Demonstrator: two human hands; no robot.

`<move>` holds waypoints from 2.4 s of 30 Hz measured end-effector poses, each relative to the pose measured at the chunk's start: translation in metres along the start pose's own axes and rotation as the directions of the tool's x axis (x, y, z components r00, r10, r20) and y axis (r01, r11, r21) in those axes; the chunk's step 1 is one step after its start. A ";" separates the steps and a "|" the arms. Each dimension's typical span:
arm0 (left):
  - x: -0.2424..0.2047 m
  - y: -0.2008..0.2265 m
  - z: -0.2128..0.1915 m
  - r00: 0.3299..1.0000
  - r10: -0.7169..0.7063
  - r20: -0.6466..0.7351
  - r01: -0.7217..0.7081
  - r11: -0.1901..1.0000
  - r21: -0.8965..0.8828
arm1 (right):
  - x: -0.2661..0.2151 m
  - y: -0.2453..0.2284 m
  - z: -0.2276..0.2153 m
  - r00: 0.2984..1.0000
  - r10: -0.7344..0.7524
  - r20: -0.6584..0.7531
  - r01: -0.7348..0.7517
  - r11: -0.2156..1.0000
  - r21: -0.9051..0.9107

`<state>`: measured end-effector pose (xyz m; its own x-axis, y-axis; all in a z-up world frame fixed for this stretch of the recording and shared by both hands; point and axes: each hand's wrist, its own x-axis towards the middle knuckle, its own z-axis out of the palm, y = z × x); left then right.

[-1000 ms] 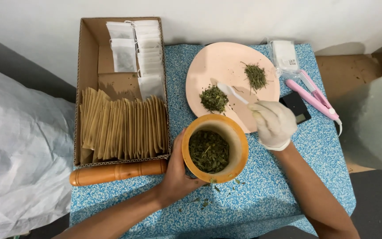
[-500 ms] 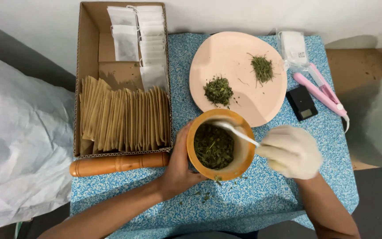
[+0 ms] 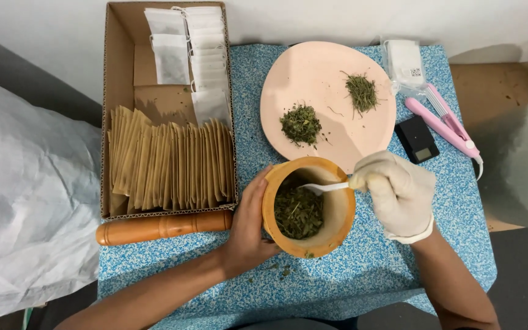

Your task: Grinding dried tea leaves in a mortar with a pestle and scooping the ground tea onto a plate.

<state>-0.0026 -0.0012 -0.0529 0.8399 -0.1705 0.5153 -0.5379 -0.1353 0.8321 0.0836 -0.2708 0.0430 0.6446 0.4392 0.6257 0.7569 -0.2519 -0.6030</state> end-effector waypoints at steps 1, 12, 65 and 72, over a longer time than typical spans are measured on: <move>0.000 0.000 0.000 1.000 0.012 -0.003 -0.012 1.000 0.008 | 0.004 -0.006 0.006 0.996 0.065 -0.061 -0.064 0.998 0.019; 0.012 0.022 -0.004 0.978 -0.210 0.004 0.210 0.974 -0.088 | 0.004 -0.029 0.030 0.902 0.389 -0.189 -0.381 0.921 0.079; 0.017 0.007 0.001 0.999 0.036 -0.028 -0.042 0.971 -0.235 | 0.008 -0.030 0.050 0.567 0.698 -0.437 -0.581 0.715 0.388; 0.012 0.006 0.004 1.000 0.011 -0.002 -0.011 0.962 -0.273 | 0.007 -0.008 0.042 0.555 0.708 -0.436 -0.563 0.706 0.430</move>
<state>0.0043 -0.0077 -0.0424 0.8342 -0.1699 0.5246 -0.5069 0.1379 0.8509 0.0775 -0.2297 0.0310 0.9406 -0.3110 0.1363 0.1257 -0.0542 -0.9906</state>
